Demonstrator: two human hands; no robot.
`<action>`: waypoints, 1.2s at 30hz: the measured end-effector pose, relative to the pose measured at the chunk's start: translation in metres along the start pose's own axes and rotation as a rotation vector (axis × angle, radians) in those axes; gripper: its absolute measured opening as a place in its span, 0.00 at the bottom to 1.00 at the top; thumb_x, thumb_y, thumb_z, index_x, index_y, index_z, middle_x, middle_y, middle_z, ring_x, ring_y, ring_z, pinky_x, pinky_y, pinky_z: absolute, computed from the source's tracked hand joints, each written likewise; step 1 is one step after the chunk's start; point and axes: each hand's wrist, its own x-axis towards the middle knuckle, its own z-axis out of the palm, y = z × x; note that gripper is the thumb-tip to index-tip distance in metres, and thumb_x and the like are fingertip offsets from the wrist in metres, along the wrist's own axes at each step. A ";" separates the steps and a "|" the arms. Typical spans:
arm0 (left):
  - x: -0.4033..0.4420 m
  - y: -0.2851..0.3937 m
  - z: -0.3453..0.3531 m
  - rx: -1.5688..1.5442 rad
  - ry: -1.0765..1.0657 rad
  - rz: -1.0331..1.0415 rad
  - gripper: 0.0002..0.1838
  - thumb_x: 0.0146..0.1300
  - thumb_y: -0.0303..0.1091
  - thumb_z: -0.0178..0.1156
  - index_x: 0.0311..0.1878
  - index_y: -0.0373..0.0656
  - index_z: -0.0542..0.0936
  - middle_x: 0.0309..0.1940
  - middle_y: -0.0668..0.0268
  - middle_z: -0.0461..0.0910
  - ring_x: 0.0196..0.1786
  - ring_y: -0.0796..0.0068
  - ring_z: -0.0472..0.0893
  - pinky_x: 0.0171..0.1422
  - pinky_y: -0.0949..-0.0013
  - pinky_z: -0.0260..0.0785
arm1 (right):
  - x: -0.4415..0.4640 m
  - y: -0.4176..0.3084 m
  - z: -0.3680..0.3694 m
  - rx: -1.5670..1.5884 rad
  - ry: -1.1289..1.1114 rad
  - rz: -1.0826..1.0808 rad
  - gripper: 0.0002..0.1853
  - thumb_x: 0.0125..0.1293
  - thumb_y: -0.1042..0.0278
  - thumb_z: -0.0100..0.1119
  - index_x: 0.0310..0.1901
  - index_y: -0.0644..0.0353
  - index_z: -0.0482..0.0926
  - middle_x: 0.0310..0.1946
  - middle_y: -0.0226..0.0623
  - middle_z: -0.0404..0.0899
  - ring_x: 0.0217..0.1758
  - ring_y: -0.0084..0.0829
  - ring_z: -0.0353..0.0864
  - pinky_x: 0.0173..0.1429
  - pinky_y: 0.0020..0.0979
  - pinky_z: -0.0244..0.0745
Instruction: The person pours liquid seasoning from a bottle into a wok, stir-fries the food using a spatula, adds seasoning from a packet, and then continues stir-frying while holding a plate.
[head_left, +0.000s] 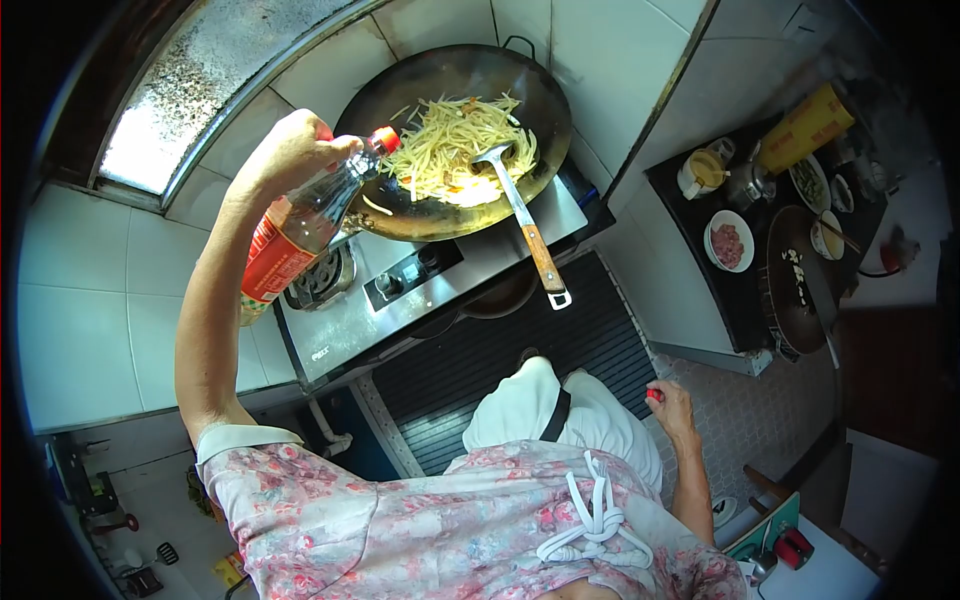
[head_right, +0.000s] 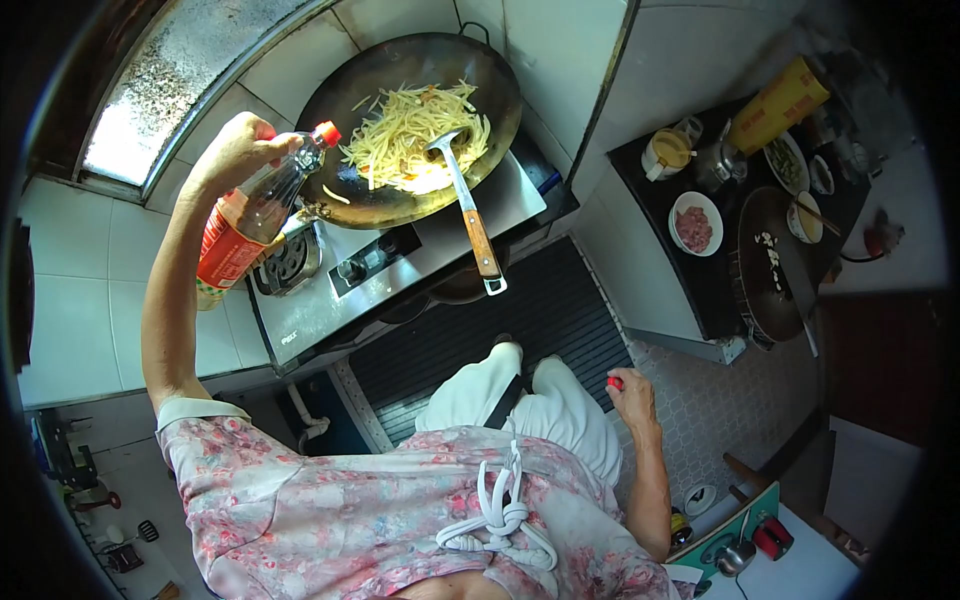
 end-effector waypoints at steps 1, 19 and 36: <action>0.000 0.003 -0.003 0.009 -0.016 -0.020 0.28 0.56 0.56 0.63 0.22 0.35 0.82 0.17 0.57 0.77 0.23 0.65 0.77 0.34 0.63 0.70 | 0.000 0.000 0.000 -0.004 0.001 -0.003 0.16 0.47 0.82 0.69 0.40 0.63 0.81 0.33 0.44 0.81 0.36 0.40 0.81 0.43 0.35 0.77; 0.001 0.007 -0.007 0.043 -0.017 -0.075 0.26 0.54 0.55 0.64 0.20 0.36 0.82 0.16 0.56 0.76 0.24 0.62 0.78 0.34 0.61 0.71 | 0.002 0.006 0.007 0.001 -0.008 -0.052 0.16 0.50 0.78 0.68 0.43 0.63 0.82 0.33 0.43 0.80 0.34 0.36 0.81 0.40 0.32 0.77; 0.008 -0.002 -0.006 -0.024 -0.014 -0.114 0.27 0.53 0.56 0.66 0.22 0.36 0.81 0.22 0.55 0.80 0.31 0.61 0.81 0.40 0.62 0.72 | -0.001 -0.005 0.006 0.008 -0.015 -0.008 0.15 0.49 0.81 0.68 0.42 0.63 0.81 0.33 0.44 0.81 0.36 0.40 0.81 0.43 0.35 0.77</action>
